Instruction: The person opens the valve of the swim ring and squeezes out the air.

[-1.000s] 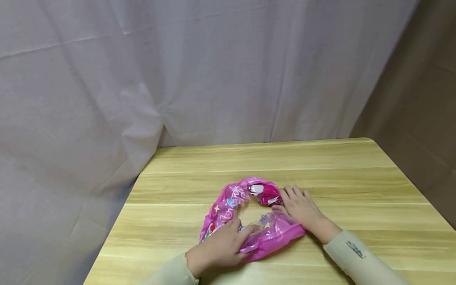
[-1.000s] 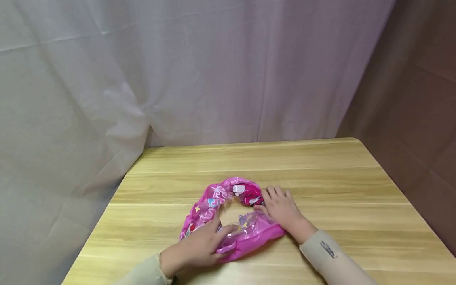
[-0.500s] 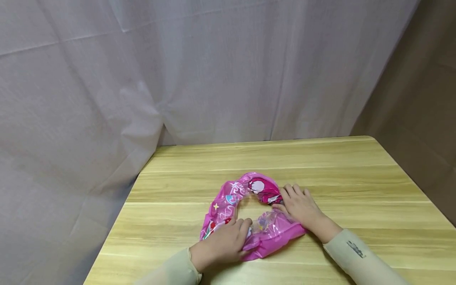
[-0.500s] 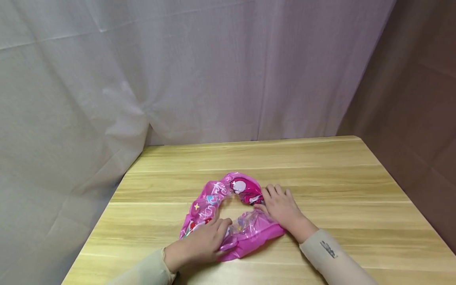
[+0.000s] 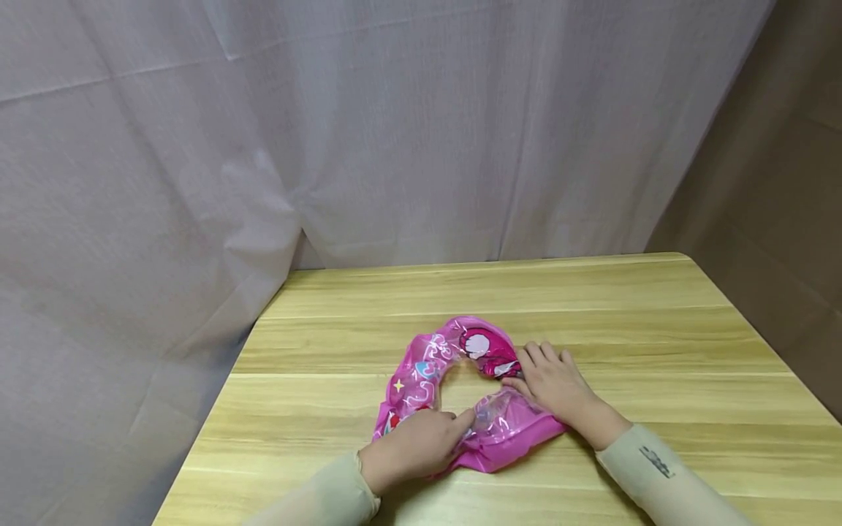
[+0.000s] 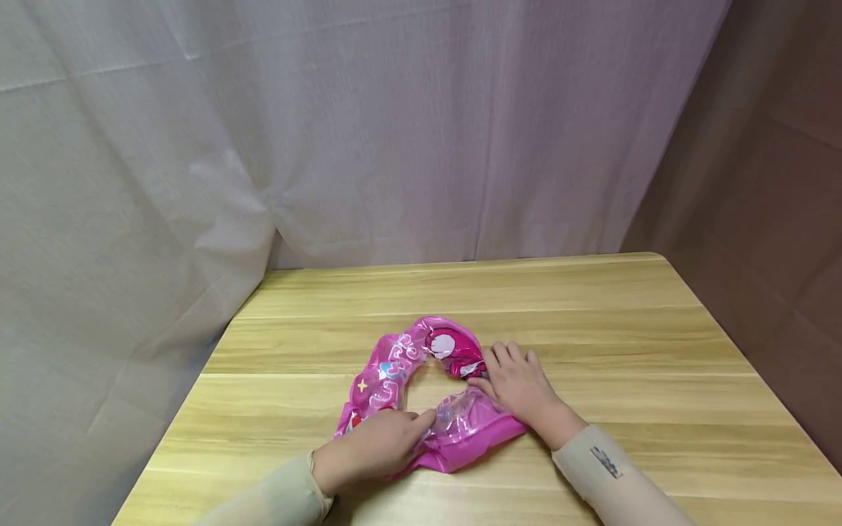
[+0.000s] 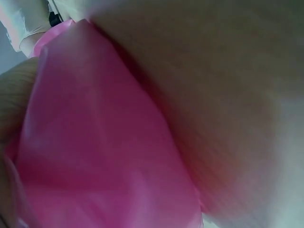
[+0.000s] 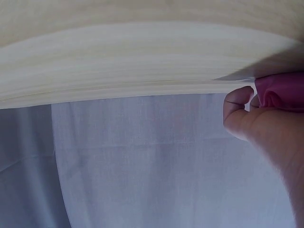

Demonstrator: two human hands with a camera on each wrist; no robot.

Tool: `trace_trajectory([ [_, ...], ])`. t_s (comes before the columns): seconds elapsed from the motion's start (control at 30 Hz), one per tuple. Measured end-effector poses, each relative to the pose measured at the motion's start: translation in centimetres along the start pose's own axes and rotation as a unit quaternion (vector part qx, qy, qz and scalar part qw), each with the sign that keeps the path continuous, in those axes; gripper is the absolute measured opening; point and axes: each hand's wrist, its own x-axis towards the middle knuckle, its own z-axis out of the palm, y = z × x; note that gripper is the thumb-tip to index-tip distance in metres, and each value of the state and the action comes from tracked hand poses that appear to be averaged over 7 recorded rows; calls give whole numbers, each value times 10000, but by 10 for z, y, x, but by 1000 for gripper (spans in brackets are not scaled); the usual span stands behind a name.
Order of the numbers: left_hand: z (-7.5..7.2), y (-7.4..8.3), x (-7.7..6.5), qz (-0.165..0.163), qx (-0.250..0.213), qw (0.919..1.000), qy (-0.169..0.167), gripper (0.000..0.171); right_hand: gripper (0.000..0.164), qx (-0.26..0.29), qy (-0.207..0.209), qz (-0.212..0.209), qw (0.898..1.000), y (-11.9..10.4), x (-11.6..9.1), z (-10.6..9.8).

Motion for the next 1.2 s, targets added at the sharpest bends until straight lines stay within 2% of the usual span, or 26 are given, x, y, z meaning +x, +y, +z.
trace_trajectory([
  [0.3, -3, -2, 6, 72, -151, 9997, -169, 16, 57, 2, -98, 9, 10000, 3, 1, 0],
  [0.6, -1, -3, 7, -49, -363, 9988, -326, 31, 58, 28, -40, -21, 10000, 1, 0, -1],
  [0.9, -2, -1, 9, -167, -324, 9982, -466, 21, 59, 87, -101, 22, 9999, 2, 0, 0],
  [1.2, -1, -1, 10, -186, -246, 9982, -520, 26, 59, 85, -80, 0, 9999, 3, 0, 2],
])
